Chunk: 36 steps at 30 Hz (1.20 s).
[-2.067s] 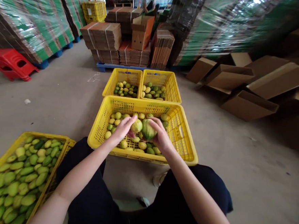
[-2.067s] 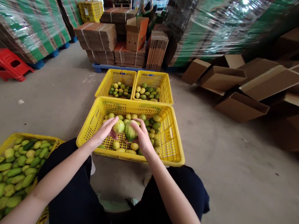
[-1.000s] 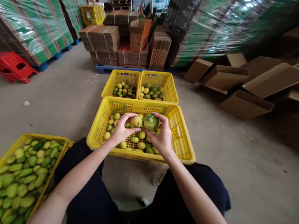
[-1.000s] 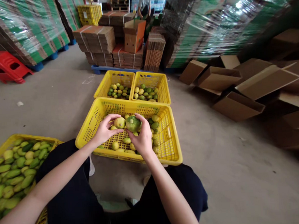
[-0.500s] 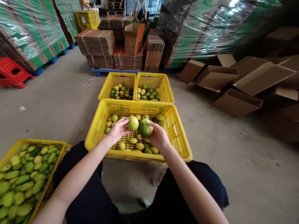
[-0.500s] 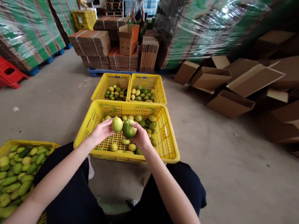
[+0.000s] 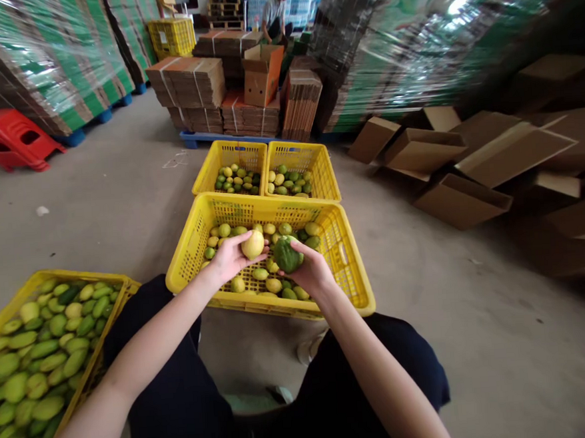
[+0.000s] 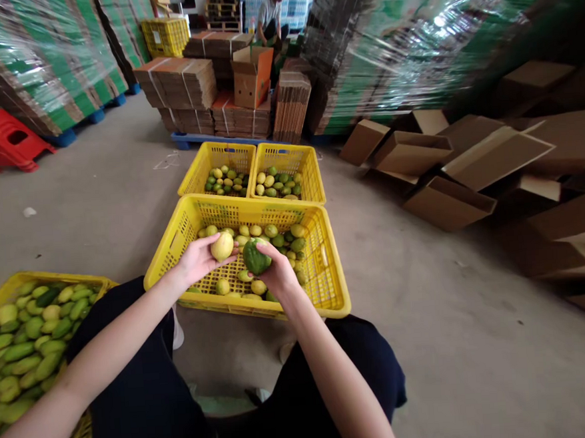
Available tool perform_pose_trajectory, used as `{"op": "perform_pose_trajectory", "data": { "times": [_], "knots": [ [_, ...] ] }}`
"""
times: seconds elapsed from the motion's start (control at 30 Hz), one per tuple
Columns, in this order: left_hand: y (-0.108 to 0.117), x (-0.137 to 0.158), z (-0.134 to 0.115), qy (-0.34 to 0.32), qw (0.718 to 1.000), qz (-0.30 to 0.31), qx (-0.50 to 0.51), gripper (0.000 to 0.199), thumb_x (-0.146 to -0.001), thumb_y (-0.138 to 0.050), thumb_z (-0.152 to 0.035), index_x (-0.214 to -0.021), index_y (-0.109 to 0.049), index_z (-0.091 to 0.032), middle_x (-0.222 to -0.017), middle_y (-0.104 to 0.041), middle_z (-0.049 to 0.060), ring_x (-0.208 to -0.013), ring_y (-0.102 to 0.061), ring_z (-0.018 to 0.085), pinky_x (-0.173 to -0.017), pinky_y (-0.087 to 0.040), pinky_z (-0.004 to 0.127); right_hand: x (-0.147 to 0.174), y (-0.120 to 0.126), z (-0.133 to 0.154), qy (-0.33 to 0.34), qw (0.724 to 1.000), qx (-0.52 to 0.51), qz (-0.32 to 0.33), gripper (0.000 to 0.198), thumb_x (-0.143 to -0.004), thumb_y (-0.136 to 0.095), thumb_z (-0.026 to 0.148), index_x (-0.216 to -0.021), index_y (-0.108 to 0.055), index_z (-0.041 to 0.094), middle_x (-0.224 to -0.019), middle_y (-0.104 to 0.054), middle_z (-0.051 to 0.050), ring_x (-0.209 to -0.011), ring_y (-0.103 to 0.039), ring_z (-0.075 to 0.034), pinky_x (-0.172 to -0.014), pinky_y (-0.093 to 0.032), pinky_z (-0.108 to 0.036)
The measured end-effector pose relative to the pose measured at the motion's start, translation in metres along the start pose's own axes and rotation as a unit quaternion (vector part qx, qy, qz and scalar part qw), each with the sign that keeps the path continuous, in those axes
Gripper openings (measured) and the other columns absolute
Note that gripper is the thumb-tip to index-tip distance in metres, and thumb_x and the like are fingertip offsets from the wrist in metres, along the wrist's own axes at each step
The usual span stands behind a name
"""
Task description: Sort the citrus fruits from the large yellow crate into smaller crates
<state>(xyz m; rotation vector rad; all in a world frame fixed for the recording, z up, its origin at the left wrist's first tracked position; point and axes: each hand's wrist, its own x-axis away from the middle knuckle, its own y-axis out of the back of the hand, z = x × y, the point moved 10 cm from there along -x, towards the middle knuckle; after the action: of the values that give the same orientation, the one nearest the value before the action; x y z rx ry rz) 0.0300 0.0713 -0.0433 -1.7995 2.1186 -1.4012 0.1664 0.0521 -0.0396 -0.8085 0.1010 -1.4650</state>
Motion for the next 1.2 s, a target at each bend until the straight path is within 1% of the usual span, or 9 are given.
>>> {"op": "perform_pose_trajectory", "data": {
  "times": [0.17,0.4,0.57,0.67,0.77,0.9,1.0,1.07,1.2],
  "knots": [
    [-0.001,0.004,-0.001,0.013,0.999,-0.022,0.033,0.022,-0.094,-0.046,-0.021,-0.096,-0.065,-0.01,-0.084,-0.072,0.013,-0.083,-0.074,0.024,-0.087,-0.061,0.042,0.002,0.003,-0.011,-0.055,0.997,-0.048,-0.017,0.018,-0.075,-0.063,0.035,-0.082,-0.065,0.019,-0.067,-0.069,-0.004,-0.07,-0.071,-0.024,-0.053,-0.055,-0.031],
    [-0.003,0.005,0.0,0.019,0.999,-0.011,0.028,0.029,-0.095,-0.043,-0.024,-0.097,-0.066,-0.007,-0.076,-0.07,0.013,-0.064,-0.068,0.019,-0.062,-0.061,0.03,0.005,0.014,-0.003,-0.015,0.993,-0.081,-0.086,0.017,-0.079,-0.063,0.038,-0.076,-0.065,0.022,-0.064,-0.068,-0.001,-0.062,-0.068,-0.02,-0.06,-0.06,-0.033],
    [0.001,0.001,-0.001,0.006,1.0,-0.002,0.002,0.026,-0.091,-0.044,-0.024,-0.083,-0.066,-0.011,-0.065,-0.067,0.011,-0.053,-0.063,0.017,-0.049,-0.054,0.026,0.004,0.006,-0.007,-0.039,0.996,-0.072,-0.041,0.019,-0.082,-0.064,0.039,-0.079,-0.065,0.02,-0.071,-0.072,-0.005,-0.071,-0.071,-0.024,-0.059,-0.059,-0.034],
    [0.002,0.0,0.0,0.01,1.0,0.004,0.0,0.027,-0.091,-0.045,-0.026,-0.083,-0.067,-0.01,-0.066,-0.068,0.012,-0.052,-0.063,0.017,-0.046,-0.052,0.025,0.002,0.002,-0.012,-0.058,0.996,-0.07,-0.019,0.025,-0.084,-0.062,0.043,-0.085,-0.067,0.019,-0.072,-0.073,-0.007,-0.072,-0.073,-0.026,-0.051,-0.056,-0.032],
    [0.003,0.001,0.002,0.018,1.0,-0.005,0.016,0.032,-0.095,-0.044,-0.028,-0.087,-0.067,-0.009,-0.071,-0.07,0.013,-0.054,-0.065,0.018,-0.044,-0.051,0.024,0.003,0.005,-0.018,-0.09,0.991,-0.09,-0.038,0.029,-0.088,-0.056,0.045,-0.087,-0.067,0.018,-0.068,-0.072,-0.008,-0.063,-0.07,-0.024,-0.044,-0.05,-0.028],
    [0.004,-0.001,0.001,0.014,0.998,-0.015,0.055,0.032,-0.1,-0.042,-0.028,-0.093,-0.067,-0.009,-0.076,-0.07,0.011,-0.06,-0.068,0.016,-0.041,-0.05,0.019,0.006,0.007,-0.015,-0.077,0.987,-0.121,-0.07,0.03,-0.089,-0.056,0.047,-0.086,-0.066,0.019,-0.069,-0.073,-0.006,-0.055,-0.067,-0.02,-0.046,-0.053,-0.029],
    [0.01,-0.005,0.001,0.011,0.996,-0.038,0.074,0.031,-0.101,-0.045,-0.034,-0.096,-0.065,-0.01,-0.074,-0.068,0.008,-0.061,-0.067,0.015,-0.048,-0.055,0.02,0.007,0.005,-0.01,-0.055,0.989,-0.12,-0.066,0.019,-0.085,-0.062,0.038,-0.09,-0.066,0.02,-0.073,-0.074,-0.004,-0.056,-0.068,-0.019,-0.05,-0.056,-0.028],
    [0.018,-0.009,-0.001,0.0,0.995,-0.063,0.079,0.027,-0.099,-0.052,-0.035,-0.094,-0.064,-0.012,-0.073,-0.066,0.007,-0.062,-0.067,0.015,-0.052,-0.058,0.022,0.007,0.004,-0.01,-0.051,0.991,-0.112,-0.058,0.016,-0.083,-0.063,0.032,-0.093,-0.066,0.02,-0.072,-0.074,-0.004,-0.053,-0.066,-0.017,-0.046,-0.054,-0.025],
    [0.028,-0.018,-0.005,-0.028,0.994,-0.075,0.08,0.003,-0.089,-0.062,-0.015,-0.087,-0.059,-0.014,-0.074,-0.066,0.004,-0.063,-0.067,0.012,-0.056,-0.057,0.018,0.003,0.005,-0.014,-0.064,0.99,-0.118,-0.051,0.021,-0.084,-0.059,0.037,-0.092,-0.066,0.019,-0.072,-0.074,-0.007,-0.047,-0.062,-0.017,-0.039,-0.05,-0.024]
  ]
}}
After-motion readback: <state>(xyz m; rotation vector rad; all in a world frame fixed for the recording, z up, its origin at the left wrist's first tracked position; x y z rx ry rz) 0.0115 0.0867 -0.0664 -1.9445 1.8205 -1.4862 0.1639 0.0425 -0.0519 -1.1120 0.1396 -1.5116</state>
